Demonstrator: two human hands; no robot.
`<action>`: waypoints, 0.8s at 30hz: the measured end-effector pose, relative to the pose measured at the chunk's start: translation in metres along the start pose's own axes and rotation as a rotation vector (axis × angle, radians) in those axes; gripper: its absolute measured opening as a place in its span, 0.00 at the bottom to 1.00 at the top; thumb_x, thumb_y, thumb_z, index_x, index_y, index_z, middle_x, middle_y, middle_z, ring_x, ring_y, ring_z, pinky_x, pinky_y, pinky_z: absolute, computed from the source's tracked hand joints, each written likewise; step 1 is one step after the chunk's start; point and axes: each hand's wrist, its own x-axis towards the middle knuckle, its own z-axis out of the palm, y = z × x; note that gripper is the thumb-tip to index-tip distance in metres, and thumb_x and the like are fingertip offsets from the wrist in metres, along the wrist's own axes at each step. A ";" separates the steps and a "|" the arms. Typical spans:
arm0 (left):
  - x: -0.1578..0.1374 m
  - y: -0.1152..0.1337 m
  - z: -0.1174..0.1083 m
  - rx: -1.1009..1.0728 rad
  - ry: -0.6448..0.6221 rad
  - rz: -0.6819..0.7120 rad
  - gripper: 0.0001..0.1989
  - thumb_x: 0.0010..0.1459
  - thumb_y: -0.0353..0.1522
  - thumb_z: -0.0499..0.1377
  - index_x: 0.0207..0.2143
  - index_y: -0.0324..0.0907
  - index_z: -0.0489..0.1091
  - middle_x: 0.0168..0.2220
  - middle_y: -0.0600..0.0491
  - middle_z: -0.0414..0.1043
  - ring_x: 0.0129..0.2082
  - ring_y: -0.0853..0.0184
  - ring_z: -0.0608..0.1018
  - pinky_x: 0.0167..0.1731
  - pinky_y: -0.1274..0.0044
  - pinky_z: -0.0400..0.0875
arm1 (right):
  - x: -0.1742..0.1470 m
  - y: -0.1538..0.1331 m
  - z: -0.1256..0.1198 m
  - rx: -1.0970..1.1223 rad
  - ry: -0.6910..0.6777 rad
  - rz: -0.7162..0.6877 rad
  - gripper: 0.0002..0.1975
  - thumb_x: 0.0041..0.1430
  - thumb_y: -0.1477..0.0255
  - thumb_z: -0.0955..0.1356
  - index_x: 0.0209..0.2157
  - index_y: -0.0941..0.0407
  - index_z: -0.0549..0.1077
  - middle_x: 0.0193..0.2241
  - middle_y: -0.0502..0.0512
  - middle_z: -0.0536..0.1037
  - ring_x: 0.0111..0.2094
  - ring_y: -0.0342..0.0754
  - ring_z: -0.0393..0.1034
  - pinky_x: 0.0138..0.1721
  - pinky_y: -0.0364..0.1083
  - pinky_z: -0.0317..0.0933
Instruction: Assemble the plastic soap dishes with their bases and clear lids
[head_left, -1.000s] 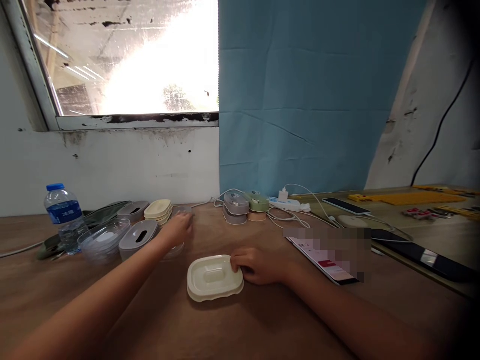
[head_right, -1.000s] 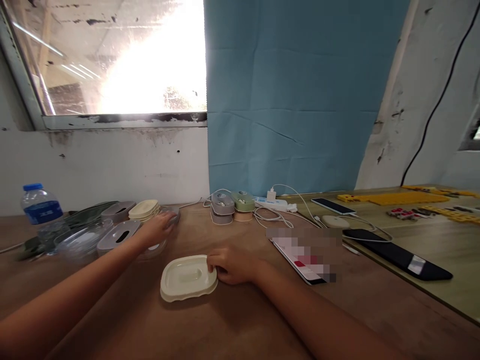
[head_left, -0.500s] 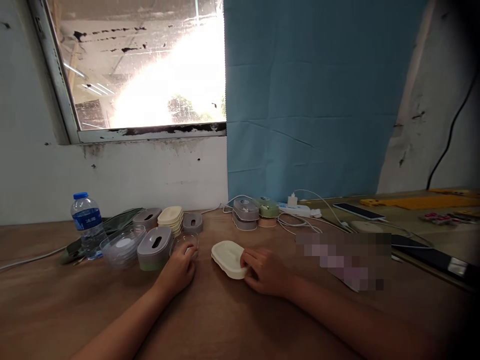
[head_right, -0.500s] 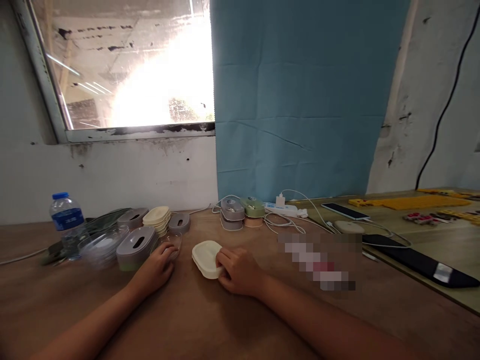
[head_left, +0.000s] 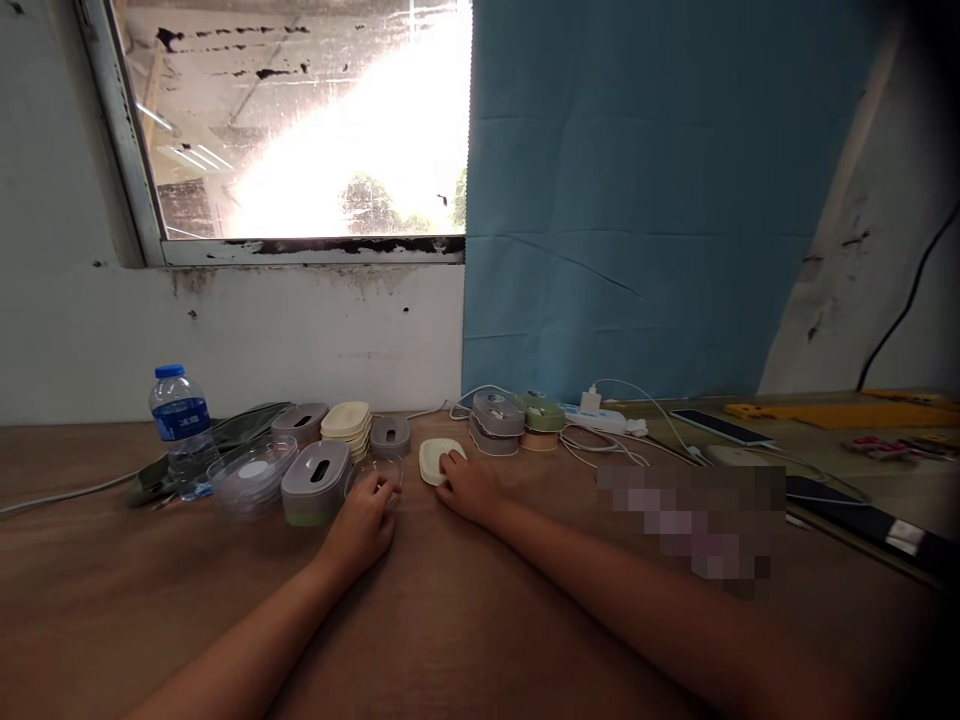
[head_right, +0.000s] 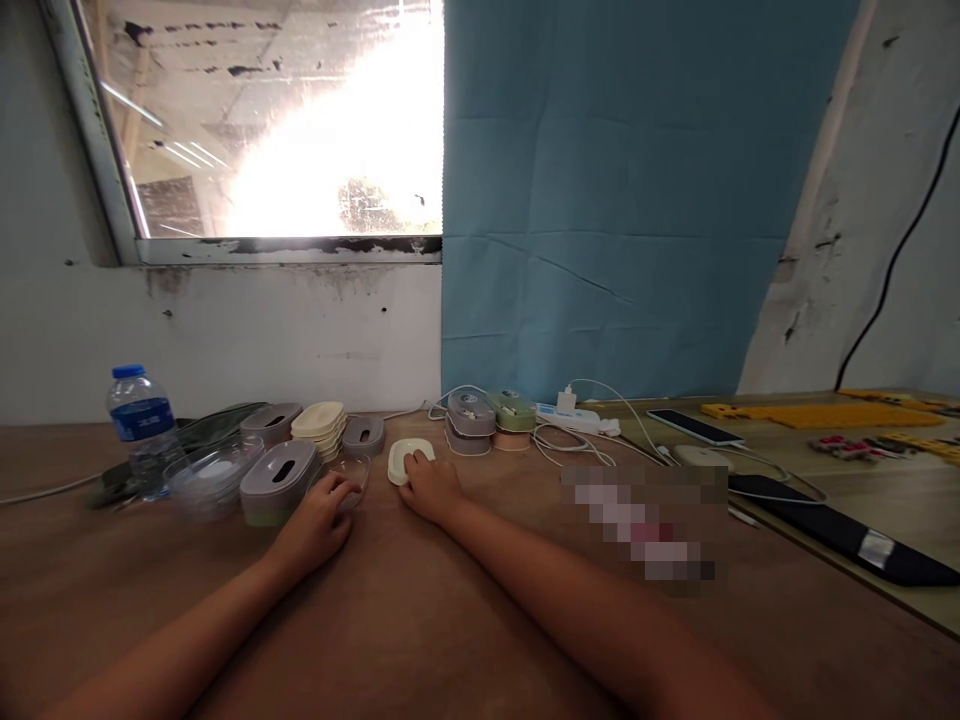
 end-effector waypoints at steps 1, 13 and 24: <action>0.000 -0.001 0.000 0.000 -0.004 -0.010 0.18 0.46 0.20 0.49 0.40 0.40 0.65 0.39 0.48 0.62 0.40 0.63 0.68 0.43 0.70 0.64 | 0.008 -0.001 0.004 -0.001 -0.006 0.022 0.12 0.55 0.69 0.62 0.41 0.59 0.66 0.40 0.59 0.70 0.35 0.50 0.68 0.34 0.47 0.59; -0.001 -0.002 -0.004 -0.022 -0.038 -0.082 0.17 0.45 0.21 0.51 0.39 0.41 0.65 0.39 0.49 0.64 0.39 0.63 0.69 0.41 0.72 0.64 | 0.054 0.010 0.031 0.005 -0.007 0.121 0.14 0.60 0.69 0.63 0.46 0.59 0.65 0.45 0.57 0.68 0.41 0.48 0.67 0.40 0.52 0.64; -0.001 0.001 -0.008 0.027 -0.030 -0.098 0.15 0.45 0.23 0.52 0.38 0.41 0.66 0.37 0.49 0.64 0.38 0.63 0.70 0.39 0.73 0.63 | 0.051 0.013 0.030 0.040 0.043 0.082 0.14 0.59 0.69 0.63 0.46 0.58 0.65 0.45 0.57 0.68 0.41 0.48 0.66 0.41 0.52 0.63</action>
